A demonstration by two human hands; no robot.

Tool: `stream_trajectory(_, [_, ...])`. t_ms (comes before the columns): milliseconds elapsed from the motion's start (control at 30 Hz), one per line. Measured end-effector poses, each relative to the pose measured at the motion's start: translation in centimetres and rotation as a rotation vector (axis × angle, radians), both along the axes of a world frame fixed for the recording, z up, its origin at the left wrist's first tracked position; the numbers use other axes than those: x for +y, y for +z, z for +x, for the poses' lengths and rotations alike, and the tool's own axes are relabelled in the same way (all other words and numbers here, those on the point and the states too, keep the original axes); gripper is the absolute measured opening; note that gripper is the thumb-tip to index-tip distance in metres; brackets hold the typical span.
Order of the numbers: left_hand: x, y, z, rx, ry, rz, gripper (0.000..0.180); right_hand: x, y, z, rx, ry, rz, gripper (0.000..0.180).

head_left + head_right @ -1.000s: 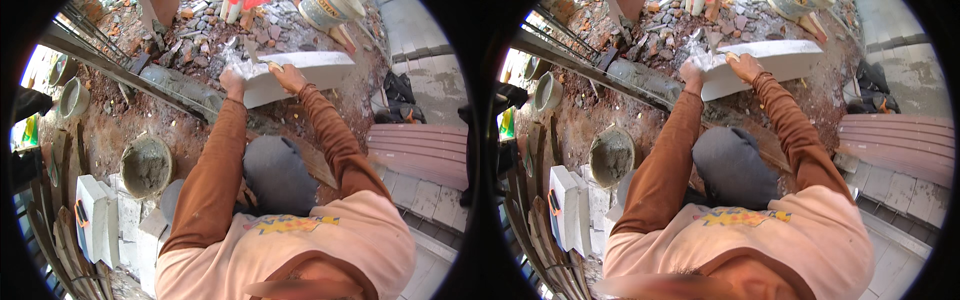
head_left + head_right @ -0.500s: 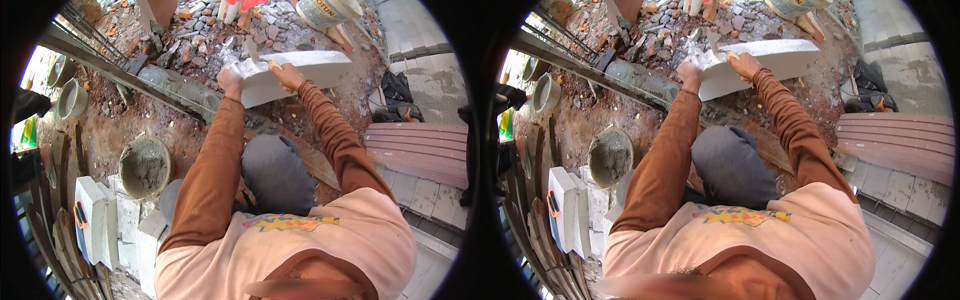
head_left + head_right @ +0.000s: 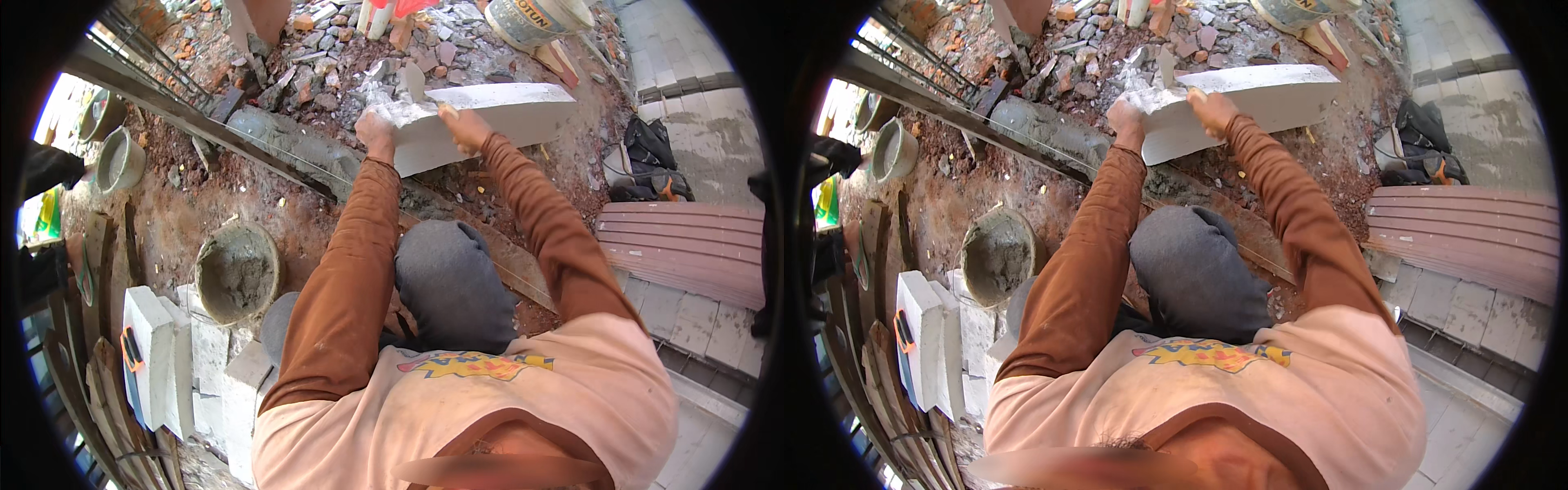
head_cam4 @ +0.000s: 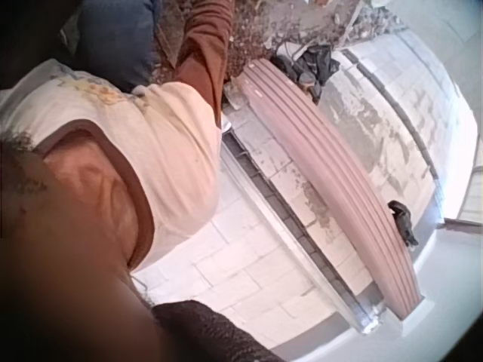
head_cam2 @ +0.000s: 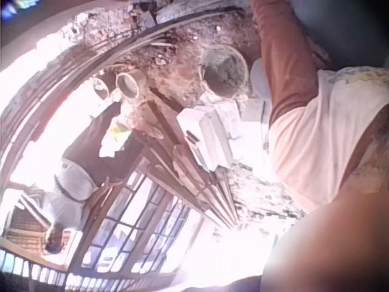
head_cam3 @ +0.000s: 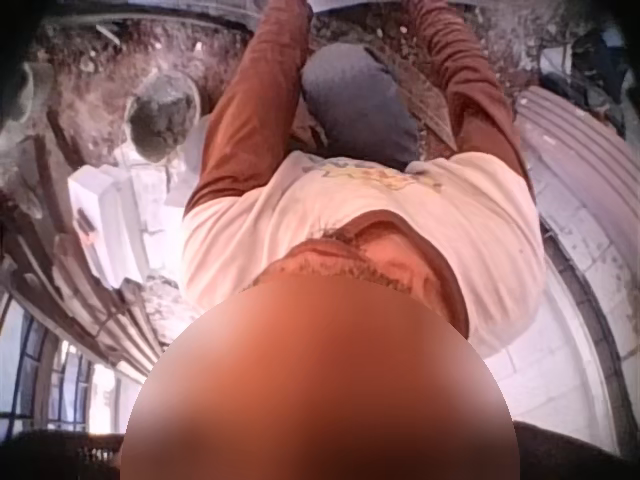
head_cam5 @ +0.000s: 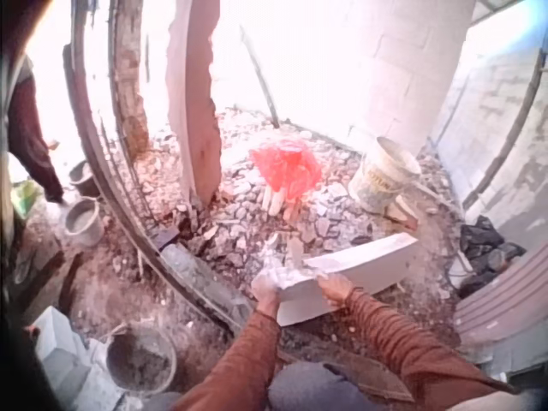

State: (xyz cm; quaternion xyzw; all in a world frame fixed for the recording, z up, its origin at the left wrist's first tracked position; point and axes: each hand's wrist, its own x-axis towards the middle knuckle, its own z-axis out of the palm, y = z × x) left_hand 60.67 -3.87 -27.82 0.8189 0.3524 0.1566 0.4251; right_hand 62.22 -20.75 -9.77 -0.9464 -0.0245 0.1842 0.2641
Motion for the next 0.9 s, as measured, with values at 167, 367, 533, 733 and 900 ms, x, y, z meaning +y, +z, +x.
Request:
stream_trajectory(167, [0.2, 0.0, 0.3, -0.121, 0.108, -0.187, 0.032, 0.6, 0.4, 1.2, -0.218, 0.017, 0.074, 0.066])
stream_trajectory(367, [0.3, -0.7, 0.7, -0.038, 0.044, 0.021, 0.026, 0.4, 0.9, -0.2, -0.200, 0.066, -0.017, 0.067])
stream_trajectory(533, [0.3, -0.5, 0.7, 0.076, -0.004, 0.104, 0.023, -0.8, 0.3, -2.9, -0.156, 0.091, -0.103, 0.062])
stream_trajectory(733, [0.4, 0.0, 0.2, 0.027, -0.009, 0.070, 0.028, -2.0, -0.7, -3.0, -0.491, 0.110, 0.108, 0.061])
stream_trajectory(900, [0.5, -0.8, 0.8, -0.049, -0.007, 0.117, 0.031, -2.5, 0.6, -4.6, -0.332, 0.150, -0.043, 0.053])
